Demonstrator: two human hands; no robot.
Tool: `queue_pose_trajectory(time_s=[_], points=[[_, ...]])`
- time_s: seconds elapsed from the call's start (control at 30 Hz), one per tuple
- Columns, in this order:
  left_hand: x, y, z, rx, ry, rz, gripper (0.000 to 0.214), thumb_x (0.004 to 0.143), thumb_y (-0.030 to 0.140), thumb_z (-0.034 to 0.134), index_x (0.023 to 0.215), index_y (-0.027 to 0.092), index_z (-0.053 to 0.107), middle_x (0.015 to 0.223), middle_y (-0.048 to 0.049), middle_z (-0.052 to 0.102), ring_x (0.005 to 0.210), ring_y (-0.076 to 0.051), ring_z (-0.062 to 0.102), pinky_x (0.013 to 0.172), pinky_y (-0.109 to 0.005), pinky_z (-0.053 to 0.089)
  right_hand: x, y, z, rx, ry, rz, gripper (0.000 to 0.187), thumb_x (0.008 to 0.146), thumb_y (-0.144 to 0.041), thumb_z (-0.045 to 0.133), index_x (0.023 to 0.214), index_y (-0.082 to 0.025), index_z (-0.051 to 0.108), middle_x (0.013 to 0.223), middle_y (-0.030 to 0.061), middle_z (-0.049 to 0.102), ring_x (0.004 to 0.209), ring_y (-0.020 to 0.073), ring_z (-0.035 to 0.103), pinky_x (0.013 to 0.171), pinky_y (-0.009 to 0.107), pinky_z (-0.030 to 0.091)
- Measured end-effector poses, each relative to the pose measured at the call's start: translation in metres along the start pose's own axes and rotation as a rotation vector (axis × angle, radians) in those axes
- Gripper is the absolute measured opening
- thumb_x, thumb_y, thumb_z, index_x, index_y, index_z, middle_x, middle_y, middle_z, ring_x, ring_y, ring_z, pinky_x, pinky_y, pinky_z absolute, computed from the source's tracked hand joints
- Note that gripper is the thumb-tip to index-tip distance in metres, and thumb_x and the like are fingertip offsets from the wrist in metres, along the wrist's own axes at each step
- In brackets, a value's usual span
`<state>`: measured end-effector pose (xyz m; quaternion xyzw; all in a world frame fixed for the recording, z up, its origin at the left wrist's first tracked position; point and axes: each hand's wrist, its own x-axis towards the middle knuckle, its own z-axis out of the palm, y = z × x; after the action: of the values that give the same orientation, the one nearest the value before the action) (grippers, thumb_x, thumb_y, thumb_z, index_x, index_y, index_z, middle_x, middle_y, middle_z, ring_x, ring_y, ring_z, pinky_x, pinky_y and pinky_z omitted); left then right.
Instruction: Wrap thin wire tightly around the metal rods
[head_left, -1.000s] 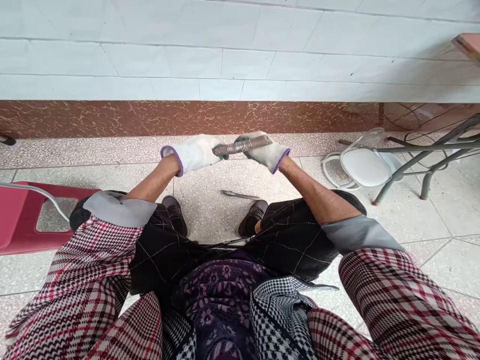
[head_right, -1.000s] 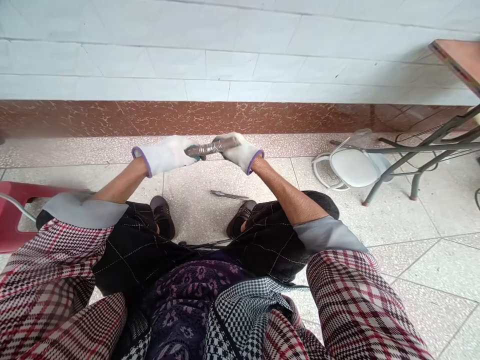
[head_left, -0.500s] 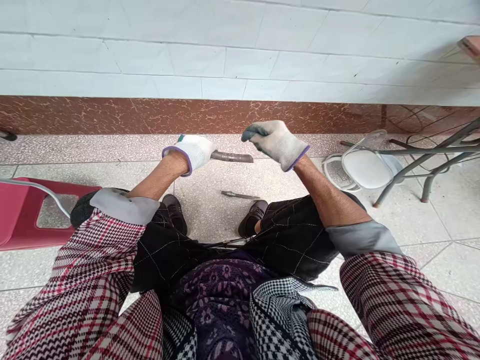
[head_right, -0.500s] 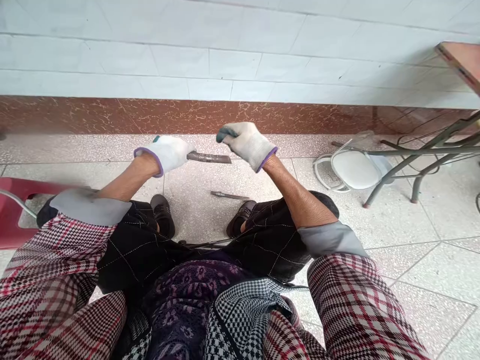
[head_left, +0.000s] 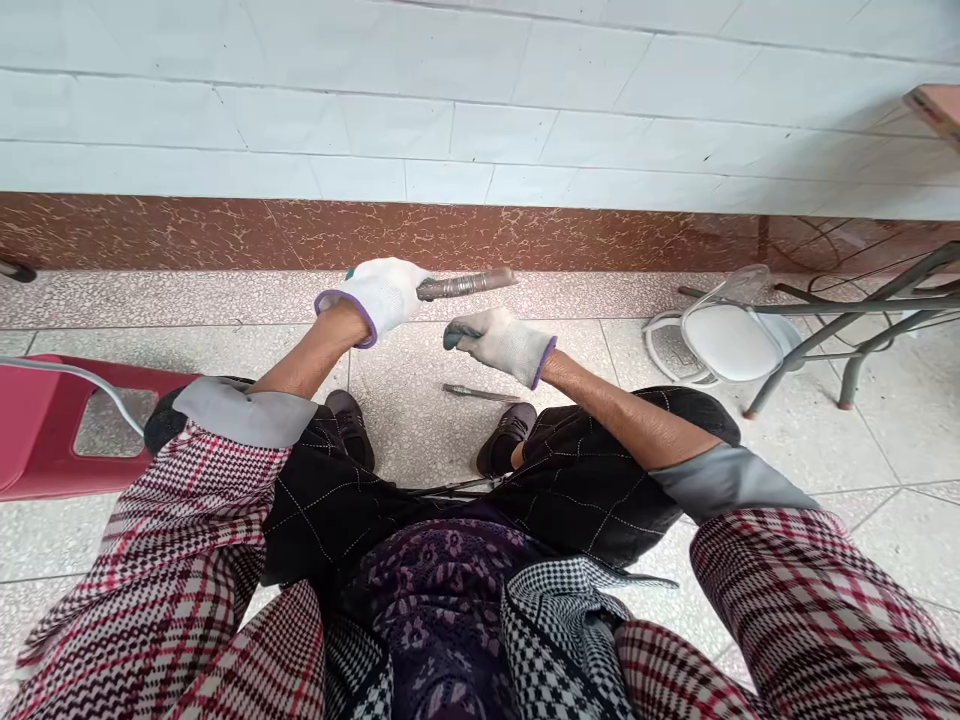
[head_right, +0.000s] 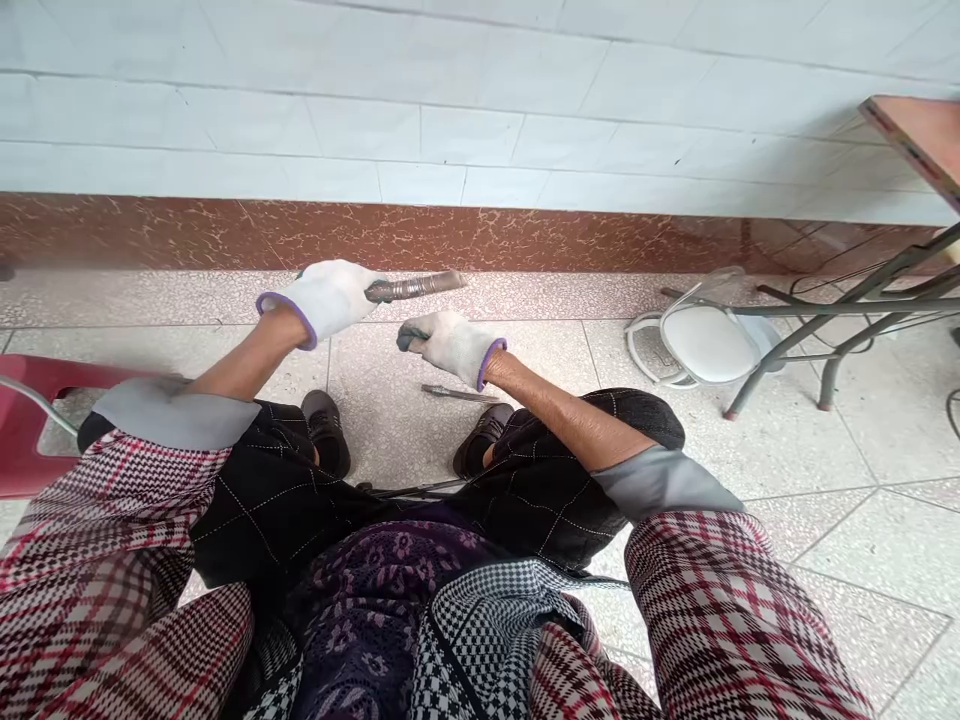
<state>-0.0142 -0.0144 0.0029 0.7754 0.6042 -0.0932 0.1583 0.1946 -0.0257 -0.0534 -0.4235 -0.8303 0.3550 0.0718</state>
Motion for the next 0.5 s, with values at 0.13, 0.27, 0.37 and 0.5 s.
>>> queue_pose_trajectory(time_s=[0.13,0.27,0.37,0.5], points=[[0.003,-0.003,0.006,0.202,0.030,-0.021,0.042,0.099,0.013,0.043,0.123,0.012,0.077,0.106,-0.0215,0.077,0.102,-0.037,0.074,0.086,-0.046,0.054,-0.007,-0.012,-0.022,-0.049,0.079,0.002,0.023,0.099,-0.025,0.060,0.103,-0.020,0.082,0.093,0.0044,0.078,0.078,0.0184,0.066,0.071,0.031,0.047],[0.004,-0.001,0.011,0.264,-0.019,0.022,0.045,0.098,0.015,0.045,0.127,0.016,0.079,0.098,-0.0191,0.078,0.094,-0.034,0.074,0.084,-0.043,0.054,-0.002,-0.007,-0.052,-0.023,0.269,0.049,0.025,0.097,-0.022,0.059,0.102,-0.016,0.083,0.087,0.0039,0.074,0.077,0.0176,0.063,0.071,0.031,0.046],[0.000,0.005,0.010,0.224,-0.067,0.062,0.042,0.099,0.021,0.047,0.125,0.020,0.080,0.093,-0.0151,0.078,0.091,-0.031,0.073,0.081,-0.039,0.052,0.006,0.003,-0.061,0.023,0.304,0.069,0.025,0.093,-0.016,0.058,0.098,-0.013,0.083,0.079,0.0029,0.070,0.070,0.0149,0.059,0.068,0.030,0.045],[-0.009,0.010,0.008,0.081,-0.085,0.062,0.037,0.100,0.035,0.052,0.117,0.021,0.082,0.089,-0.0121,0.076,0.085,-0.029,0.071,0.079,-0.039,0.052,0.013,0.016,-0.057,0.107,0.243,0.094,0.022,0.090,-0.016,0.059,0.092,-0.014,0.081,0.066,-0.0004,0.060,0.060,0.0117,0.052,0.058,0.026,0.040]])
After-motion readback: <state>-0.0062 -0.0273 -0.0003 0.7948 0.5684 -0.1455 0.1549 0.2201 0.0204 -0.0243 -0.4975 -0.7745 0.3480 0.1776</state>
